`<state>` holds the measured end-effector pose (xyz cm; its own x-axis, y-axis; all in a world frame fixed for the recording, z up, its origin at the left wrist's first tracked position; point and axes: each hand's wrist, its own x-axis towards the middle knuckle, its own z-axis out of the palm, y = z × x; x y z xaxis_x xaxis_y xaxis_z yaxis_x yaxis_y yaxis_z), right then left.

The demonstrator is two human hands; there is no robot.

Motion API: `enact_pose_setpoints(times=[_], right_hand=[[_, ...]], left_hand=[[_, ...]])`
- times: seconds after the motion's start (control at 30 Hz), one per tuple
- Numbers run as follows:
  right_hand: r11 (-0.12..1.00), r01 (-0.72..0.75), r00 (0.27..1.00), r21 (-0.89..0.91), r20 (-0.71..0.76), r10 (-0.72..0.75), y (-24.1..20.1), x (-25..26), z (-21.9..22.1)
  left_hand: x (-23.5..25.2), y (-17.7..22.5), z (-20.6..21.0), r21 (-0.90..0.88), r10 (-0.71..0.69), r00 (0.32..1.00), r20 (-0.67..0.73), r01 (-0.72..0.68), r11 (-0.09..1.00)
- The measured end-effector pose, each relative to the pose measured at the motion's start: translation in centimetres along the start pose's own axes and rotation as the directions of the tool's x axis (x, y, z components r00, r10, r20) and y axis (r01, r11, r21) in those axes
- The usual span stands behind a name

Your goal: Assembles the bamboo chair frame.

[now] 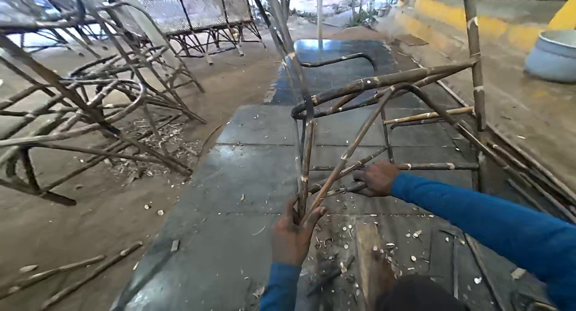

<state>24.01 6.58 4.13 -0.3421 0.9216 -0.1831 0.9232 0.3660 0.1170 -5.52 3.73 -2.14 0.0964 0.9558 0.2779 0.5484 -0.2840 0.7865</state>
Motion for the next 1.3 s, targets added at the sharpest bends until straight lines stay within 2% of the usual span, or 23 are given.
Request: enact_pose_setpoints(times=[0.13, 0.17, 0.23, 0.3, 0.37, 0.43, 0.47, 0.53, 0.57, 0.67, 0.7, 0.77, 0.83, 0.9, 0.93, 1.0, 1.13, 1.3], right_hand=[[0.994, -0.051, 0.988, 0.099, -0.139, 0.064, 0.1, 2.1, 4.6], [0.988, -0.088, 0.986, 0.126, -0.132, 0.105, -0.2, 1.7, 6.4], [0.942, -0.221, 0.973, 0.252, -0.007, 0.230, -1.4, 0.3, 9.4], [0.808, -0.315, 0.946, 0.498, 0.093, 0.312, -4.0, -1.9, 11.9], [0.589, -0.378, 0.912, 0.715, 0.179, 0.369, -7.1, -5.1, 14.1], [0.370, -0.441, 0.872, 0.818, 0.292, 0.394, -10.0, -8.4, 14.7], [0.287, -0.433, 0.866, 0.854, 0.305, 0.397, -11.0, -9.7, 14.7], [0.179, -0.324, 0.890, 0.929, 0.235, 0.391, -12.3, -11.4, 14.8], [0.203, -0.295, 0.903, 0.934, 0.204, 0.377, -12.3, -11.8, 15.1], [0.430, -0.379, 0.923, 0.819, 0.301, 0.240, -11.9, -11.5, 16.5], [0.451, -0.380, 0.924, 0.808, 0.307, 0.228, -11.7, -11.0, 16.4], [0.403, -0.315, 0.939, 0.859, 0.220, 0.265, -11.8, -10.1, 15.6], [0.340, -0.174, 0.927, 0.924, 0.038, 0.372, -12.8, -9.3, 14.1], [0.437, -0.127, 0.869, 0.891, -0.112, 0.482, -13.6, -8.4, 11.9], [0.498, -0.131, 0.843, 0.857, -0.168, 0.511, -13.9, -8.1, 11.2], [0.553, -0.128, 0.807, 0.823, -0.238, 0.541, -14.4, -7.9, 10.7], [0.579, -0.108, 0.765, 0.808, -0.304, 0.567, -15.2, -8.3, 10.6], [0.584, -0.220, 0.777, 0.782, -0.221, 0.589, -15.6, -8.0, 8.6]], left_hand=[[1.0, 0.4, -0.3, 0.017, -0.003, 1.000, 0.005, 0.003, 1.000], [0.7, 0.7, -0.2, 0.020, -0.009, 1.000, 0.018, 0.008, 1.000], [0.2, 1.4, -0.1, 0.027, -0.024, 0.999, 0.032, 0.023, 0.999], [0.3, 1.5, -0.1, 0.048, -0.038, 0.999, 0.007, 0.037, 0.998], [0.4, 2.1, 0.0, 0.088, -0.083, 0.996, -0.007, 0.084, 0.993], [0.4, 2.7, 0.0, 0.116, -0.133, 0.991, 0.016, 0.130, 0.985], [0.4, 2.7, 0.0, 0.124, -0.141, 0.989, 0.032, 0.136, 0.983], [0.4, 2.3, -0.1, 0.146, -0.125, 0.991, 0.056, 0.116, 0.982], [0.4, 2.1, 0.0, 0.162, -0.101, 0.993, 0.053, 0.091, 0.983], [0.4, 1.8, -0.2, 0.145, -0.074, 0.996, 0.049, 0.067, 0.987], [0.5, 1.7, -0.2, 0.127, -0.058, 0.997, 0.048, 0.051, 0.991], [0.6, 1.5, -0.1, 0.102, -0.033, 0.999, 0.040, 0.028, 0.994], [0.3, 1.3, -0.2, 0.085, -0.043, 0.998, 0.053, 0.038, 0.996], [0.1, 0.9, -0.2, 0.045, -0.044, 0.997, 0.060, 0.041, 0.998], [0.2, 0.7, -0.3, 0.021, -0.044, 0.997, 0.064, 0.042, 0.999], [0.4, 0.5, -0.4, -0.023, -0.054, 0.995, 0.078, 0.056, 0.998], [0.5, 0.9, -0.2, 0.008, -0.080, 0.995, 0.066, 0.080, 0.997], [0.4, 1.1, 0.0, 0.014, -0.094, 0.993, 0.065, 0.093, 0.996]])
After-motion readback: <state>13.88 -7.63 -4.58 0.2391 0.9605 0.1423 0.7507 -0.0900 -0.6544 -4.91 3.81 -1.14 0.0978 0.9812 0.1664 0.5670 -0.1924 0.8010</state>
